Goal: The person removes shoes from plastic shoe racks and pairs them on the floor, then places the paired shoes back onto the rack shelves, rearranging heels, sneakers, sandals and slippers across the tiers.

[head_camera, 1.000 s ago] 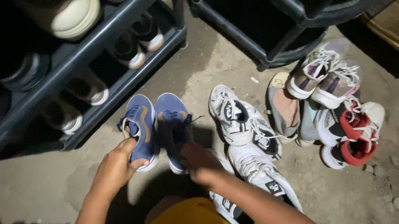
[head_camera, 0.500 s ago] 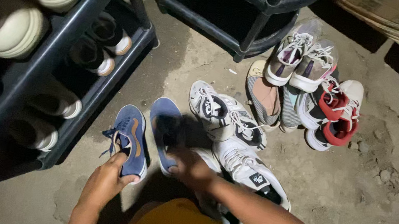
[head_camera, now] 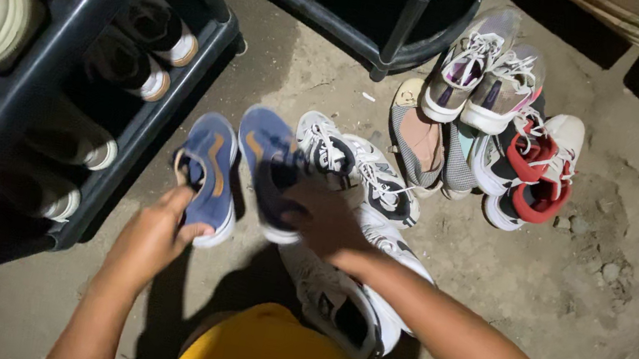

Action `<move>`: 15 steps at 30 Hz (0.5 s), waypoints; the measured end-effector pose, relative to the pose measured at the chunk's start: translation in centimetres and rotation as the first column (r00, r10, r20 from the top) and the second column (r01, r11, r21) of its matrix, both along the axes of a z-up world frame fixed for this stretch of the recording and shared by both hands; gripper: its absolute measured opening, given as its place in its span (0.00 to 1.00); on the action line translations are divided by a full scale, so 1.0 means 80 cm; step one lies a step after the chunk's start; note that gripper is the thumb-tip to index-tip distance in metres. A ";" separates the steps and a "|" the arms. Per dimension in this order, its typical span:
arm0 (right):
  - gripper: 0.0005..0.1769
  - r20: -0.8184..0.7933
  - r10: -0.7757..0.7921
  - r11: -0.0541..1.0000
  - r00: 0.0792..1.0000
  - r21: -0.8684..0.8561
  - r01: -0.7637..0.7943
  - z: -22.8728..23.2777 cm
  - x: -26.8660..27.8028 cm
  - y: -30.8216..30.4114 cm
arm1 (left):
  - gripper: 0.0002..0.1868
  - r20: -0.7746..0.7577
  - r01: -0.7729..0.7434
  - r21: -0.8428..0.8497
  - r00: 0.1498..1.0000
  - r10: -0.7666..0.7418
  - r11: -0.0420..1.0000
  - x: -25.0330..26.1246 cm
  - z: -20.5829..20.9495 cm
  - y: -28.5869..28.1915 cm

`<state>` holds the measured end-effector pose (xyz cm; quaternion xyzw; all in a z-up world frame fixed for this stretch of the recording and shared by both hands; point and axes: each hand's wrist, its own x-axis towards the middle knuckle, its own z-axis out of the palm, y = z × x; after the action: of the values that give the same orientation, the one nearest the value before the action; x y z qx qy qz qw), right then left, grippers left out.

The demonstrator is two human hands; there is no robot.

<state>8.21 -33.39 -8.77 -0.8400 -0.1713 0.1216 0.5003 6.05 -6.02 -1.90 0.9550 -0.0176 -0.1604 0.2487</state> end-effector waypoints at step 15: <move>0.16 0.348 0.009 0.999 0.938 -0.038 0.004 0.103 0.056 -0.103 | 0.22 0.205 0.260 -0.014 0.946 -0.252 0.965 0.054 0.084 -0.050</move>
<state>12.67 -41.61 -0.57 -0.8575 -0.2556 -0.0248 0.4459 10.37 -9.99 4.78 0.9506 -0.1698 -0.0937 0.2423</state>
